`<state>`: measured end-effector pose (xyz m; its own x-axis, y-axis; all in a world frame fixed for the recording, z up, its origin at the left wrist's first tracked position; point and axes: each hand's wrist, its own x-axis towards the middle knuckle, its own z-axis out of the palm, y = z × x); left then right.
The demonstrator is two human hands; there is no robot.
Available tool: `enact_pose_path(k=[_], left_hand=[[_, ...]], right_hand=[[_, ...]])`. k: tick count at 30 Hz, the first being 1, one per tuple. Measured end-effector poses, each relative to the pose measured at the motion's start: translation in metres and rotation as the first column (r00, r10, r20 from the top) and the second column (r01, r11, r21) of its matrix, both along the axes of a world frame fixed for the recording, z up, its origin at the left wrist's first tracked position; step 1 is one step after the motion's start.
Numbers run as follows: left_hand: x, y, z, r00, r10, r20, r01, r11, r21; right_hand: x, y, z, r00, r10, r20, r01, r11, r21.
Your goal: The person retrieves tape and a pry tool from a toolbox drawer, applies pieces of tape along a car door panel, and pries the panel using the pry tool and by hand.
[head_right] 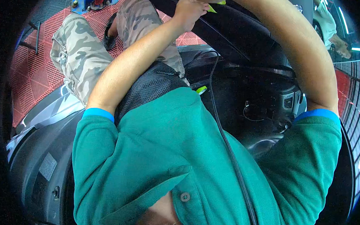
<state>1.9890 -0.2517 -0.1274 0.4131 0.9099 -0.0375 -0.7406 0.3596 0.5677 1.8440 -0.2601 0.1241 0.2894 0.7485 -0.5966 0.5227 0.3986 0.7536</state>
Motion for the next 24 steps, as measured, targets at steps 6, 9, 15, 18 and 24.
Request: enact_pose_path(k=[6,9,15,18,24], left_hand=[[0.023,0.01,-0.037,0.971,-0.005,0.24,-0.022,0.994,0.109],[-0.019,-0.003,-0.001,0.989,0.111,0.095,-0.129,0.968,0.217],[0.028,0.016,-0.04,0.987,-0.014,0.16,-0.011,0.988,0.154],[0.041,0.019,-0.048,0.972,-0.042,0.233,0.024,0.996,0.081],[-0.049,0.005,0.009,0.936,0.346,-0.062,-0.296,0.872,0.39]], right_hand=[[-0.026,0.027,-0.009,0.998,0.014,0.057,0.002,0.962,-0.271],[-0.028,0.031,-0.014,0.998,0.025,0.06,-0.007,0.958,-0.286],[-0.033,0.034,-0.02,0.998,0.053,0.038,-0.041,0.962,-0.27],[-0.033,0.035,-0.022,0.997,0.068,0.022,-0.06,0.967,-0.246],[-0.029,0.031,-0.025,0.994,0.105,-0.03,-0.109,0.98,-0.168]])
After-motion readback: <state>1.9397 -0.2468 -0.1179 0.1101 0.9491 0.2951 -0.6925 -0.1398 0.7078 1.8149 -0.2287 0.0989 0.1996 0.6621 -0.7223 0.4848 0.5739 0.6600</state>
